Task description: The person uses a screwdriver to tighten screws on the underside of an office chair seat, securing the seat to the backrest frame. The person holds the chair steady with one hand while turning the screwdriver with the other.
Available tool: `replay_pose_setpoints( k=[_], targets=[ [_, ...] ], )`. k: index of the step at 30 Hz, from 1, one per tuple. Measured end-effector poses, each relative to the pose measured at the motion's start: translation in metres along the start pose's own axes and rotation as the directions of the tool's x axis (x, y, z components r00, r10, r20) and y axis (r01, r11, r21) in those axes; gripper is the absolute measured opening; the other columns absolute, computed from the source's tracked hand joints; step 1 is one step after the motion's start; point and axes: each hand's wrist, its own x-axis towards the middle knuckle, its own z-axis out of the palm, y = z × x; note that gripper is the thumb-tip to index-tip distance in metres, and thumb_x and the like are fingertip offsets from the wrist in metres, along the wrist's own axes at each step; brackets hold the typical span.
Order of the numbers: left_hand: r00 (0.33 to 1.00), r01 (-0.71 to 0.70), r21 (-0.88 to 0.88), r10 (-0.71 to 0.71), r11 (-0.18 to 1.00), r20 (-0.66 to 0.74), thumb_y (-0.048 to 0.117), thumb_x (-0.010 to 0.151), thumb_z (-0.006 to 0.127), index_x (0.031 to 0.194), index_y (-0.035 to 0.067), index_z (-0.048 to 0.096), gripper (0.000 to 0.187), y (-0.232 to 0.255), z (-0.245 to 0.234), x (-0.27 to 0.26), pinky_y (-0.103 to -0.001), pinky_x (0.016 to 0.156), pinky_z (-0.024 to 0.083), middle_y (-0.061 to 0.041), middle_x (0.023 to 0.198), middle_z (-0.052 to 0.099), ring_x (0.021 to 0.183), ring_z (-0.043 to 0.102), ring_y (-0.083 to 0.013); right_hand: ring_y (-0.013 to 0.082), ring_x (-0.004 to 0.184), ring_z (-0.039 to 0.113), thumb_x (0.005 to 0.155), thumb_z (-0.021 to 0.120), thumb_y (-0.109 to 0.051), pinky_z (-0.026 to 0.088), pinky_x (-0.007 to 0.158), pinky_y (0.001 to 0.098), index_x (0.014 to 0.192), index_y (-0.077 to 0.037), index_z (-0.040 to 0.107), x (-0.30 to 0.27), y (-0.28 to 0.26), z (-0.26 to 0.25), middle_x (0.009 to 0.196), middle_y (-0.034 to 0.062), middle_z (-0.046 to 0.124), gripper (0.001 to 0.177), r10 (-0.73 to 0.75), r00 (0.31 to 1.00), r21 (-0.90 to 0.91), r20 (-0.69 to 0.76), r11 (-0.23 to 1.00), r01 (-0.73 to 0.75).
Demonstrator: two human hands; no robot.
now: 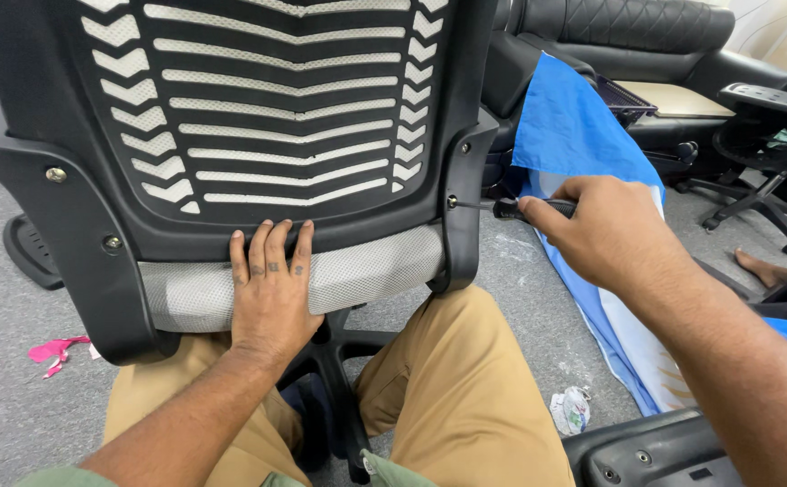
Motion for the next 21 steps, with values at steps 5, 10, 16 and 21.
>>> replay_pose_setpoints(
  k=[5,10,16,21],
  targets=[
    [1.0,-0.012,0.005,0.012,1.0,-0.014,0.045,0.064,0.092,0.157,0.013,0.029,0.117,0.0,0.002,-0.002,-0.057,0.125,0.008,-0.013,0.151,0.032,0.147,0.023,-0.031,0.0338,0.085,0.076,0.082,0.074,-0.059,0.059,0.083,0.0442,0.118,-0.006,0.073,-0.01,0.001,0.006,0.089,0.021,0.076,0.064,0.018,0.993,-0.009,0.112,1.0,-0.017],
    [0.999,-0.008,0.007,0.007,1.0,0.037,0.046,0.066,0.091,0.158,0.015,0.026,0.117,0.0,-0.001,-0.002,-0.058,0.126,0.006,-0.013,0.155,0.028,0.149,0.019,-0.0312,0.0343,0.083,0.076,0.079,0.077,-0.054,0.058,0.082,0.0445,0.119,-0.009,0.073,-0.013,0.001,0.008,0.087,0.0202,0.077,0.061,0.006,0.99,-0.001,0.139,1.0,-0.006],
    [0.995,-0.005,0.011,0.004,1.0,0.097,0.048,0.065,0.091,0.16,0.016,0.023,0.122,0.0,-0.003,-0.002,-0.06,0.124,0.003,-0.015,0.159,0.023,0.151,0.014,-0.0326,0.034,0.083,0.076,0.08,0.076,-0.051,0.059,0.082,0.0444,0.119,-0.009,0.073,-0.01,0.005,0.009,0.087,0.0199,0.077,0.058,0.028,0.988,0.01,0.15,0.999,-0.03],
    [0.971,-0.156,-0.152,0.123,0.976,-0.202,0.044,0.067,0.088,0.147,0.009,0.039,0.1,-0.006,0.009,-0.021,-0.063,0.12,0.015,-0.019,0.149,0.036,0.145,0.027,-0.0361,0.0341,0.083,0.076,0.08,0.077,-0.05,0.059,0.083,0.0442,0.119,-0.008,0.073,-0.008,0.004,0.01,0.088,0.0201,0.077,0.058,0.003,0.992,0.023,0.127,1.0,-0.006]
  ],
)
